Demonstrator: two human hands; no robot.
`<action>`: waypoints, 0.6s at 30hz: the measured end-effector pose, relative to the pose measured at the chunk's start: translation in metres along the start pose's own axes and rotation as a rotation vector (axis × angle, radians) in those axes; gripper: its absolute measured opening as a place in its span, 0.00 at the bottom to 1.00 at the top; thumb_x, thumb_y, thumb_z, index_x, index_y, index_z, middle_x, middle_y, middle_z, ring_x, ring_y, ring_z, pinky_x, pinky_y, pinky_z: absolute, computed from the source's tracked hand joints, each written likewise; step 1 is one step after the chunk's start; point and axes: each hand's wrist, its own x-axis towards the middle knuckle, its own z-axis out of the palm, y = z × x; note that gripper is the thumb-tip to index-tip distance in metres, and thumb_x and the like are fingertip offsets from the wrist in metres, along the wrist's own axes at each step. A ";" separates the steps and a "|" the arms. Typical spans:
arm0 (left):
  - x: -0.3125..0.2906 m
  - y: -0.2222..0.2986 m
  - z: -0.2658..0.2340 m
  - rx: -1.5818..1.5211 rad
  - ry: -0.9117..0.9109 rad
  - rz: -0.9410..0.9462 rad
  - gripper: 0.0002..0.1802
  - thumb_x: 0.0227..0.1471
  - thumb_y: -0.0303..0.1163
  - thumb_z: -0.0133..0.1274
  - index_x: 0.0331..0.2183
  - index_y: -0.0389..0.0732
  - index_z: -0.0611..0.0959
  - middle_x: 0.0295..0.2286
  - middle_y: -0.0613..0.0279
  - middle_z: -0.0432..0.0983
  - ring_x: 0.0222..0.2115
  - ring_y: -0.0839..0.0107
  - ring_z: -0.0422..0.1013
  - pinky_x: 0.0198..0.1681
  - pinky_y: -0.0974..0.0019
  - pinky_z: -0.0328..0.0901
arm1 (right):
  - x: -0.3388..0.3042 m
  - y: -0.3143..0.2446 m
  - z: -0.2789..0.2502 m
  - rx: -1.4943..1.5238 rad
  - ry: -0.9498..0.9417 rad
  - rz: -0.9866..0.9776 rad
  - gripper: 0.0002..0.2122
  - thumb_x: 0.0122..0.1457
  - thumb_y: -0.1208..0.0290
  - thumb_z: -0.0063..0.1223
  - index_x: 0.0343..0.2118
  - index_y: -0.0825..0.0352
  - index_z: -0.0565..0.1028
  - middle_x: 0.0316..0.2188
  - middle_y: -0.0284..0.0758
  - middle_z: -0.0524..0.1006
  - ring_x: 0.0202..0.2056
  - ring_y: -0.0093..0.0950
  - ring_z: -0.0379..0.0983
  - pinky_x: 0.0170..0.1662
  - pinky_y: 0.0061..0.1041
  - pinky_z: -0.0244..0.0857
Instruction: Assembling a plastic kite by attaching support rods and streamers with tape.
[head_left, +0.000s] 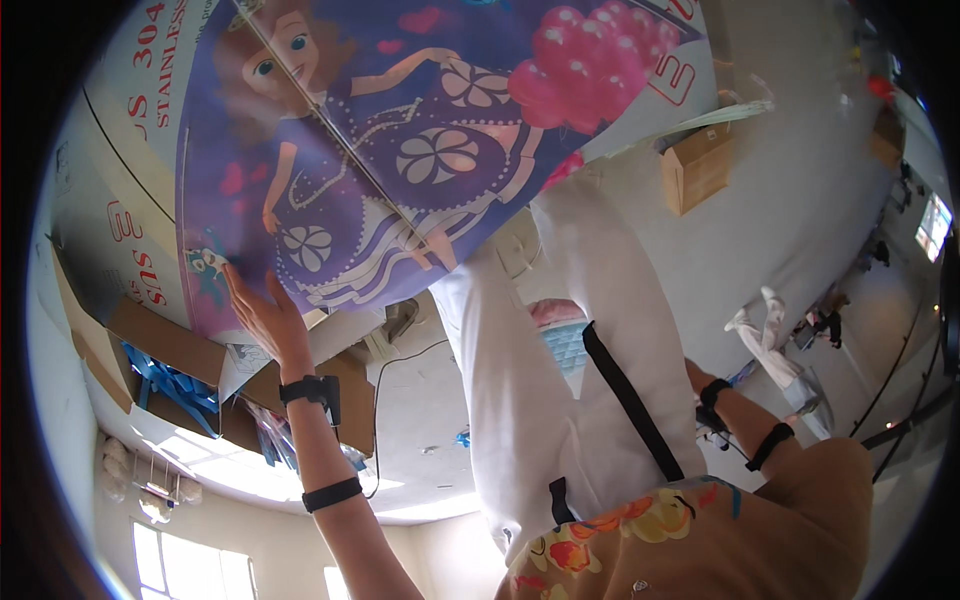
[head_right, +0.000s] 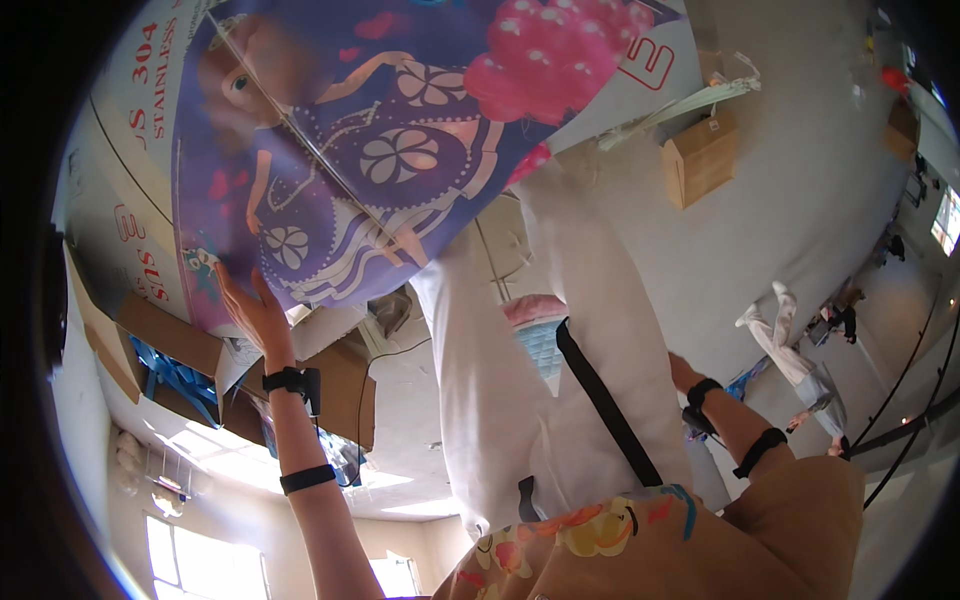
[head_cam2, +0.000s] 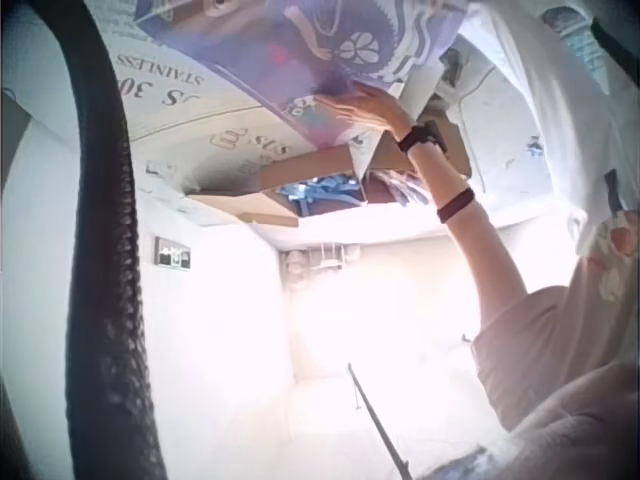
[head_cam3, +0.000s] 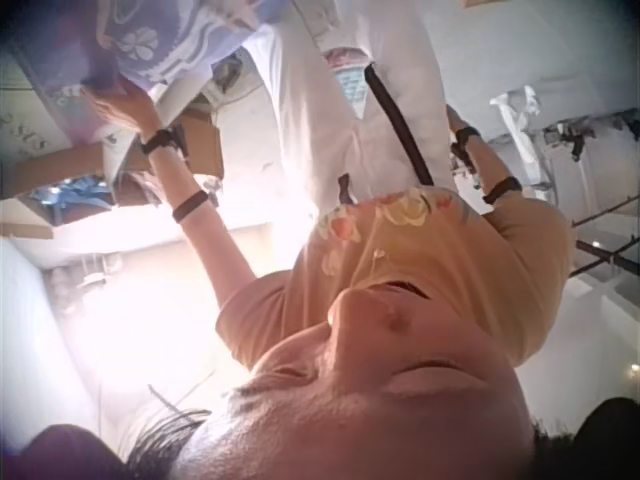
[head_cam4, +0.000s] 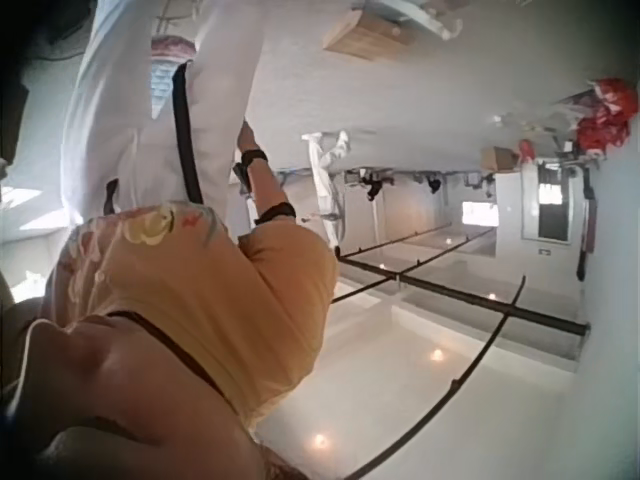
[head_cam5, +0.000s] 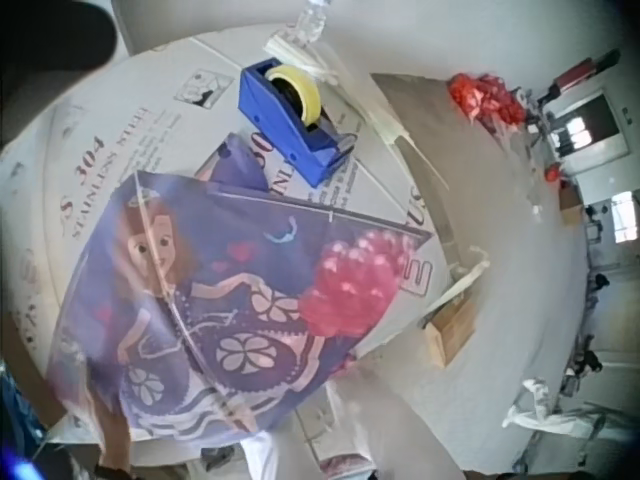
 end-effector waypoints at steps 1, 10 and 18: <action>-0.009 -0.002 0.003 0.021 -0.006 0.004 0.33 0.61 0.36 0.48 0.62 0.36 0.58 0.61 0.47 0.56 0.60 0.49 0.57 0.61 0.51 0.55 | 0.010 0.000 0.001 0.013 -0.018 -0.002 0.15 0.56 0.64 0.54 0.44 0.64 0.76 0.42 0.43 0.77 0.43 0.45 0.74 0.43 0.38 0.71; -0.028 0.008 0.047 -0.002 0.224 -0.044 0.37 0.64 0.54 0.31 0.63 0.37 0.57 0.63 0.44 0.50 0.63 0.47 0.49 0.64 0.43 0.47 | 0.040 -0.019 0.057 -0.226 0.018 0.016 0.12 0.56 0.66 0.53 0.41 0.65 0.76 0.39 0.43 0.78 0.41 0.45 0.75 0.41 0.38 0.71; -0.030 0.012 0.051 -0.102 0.303 -0.005 0.30 0.64 0.43 0.37 0.61 0.35 0.60 0.62 0.44 0.53 0.63 0.45 0.51 0.64 0.45 0.48 | 0.122 -0.014 0.037 -0.448 0.229 -0.197 0.10 0.56 0.68 0.52 0.38 0.65 0.76 0.36 0.43 0.78 0.39 0.44 0.75 0.40 0.37 0.70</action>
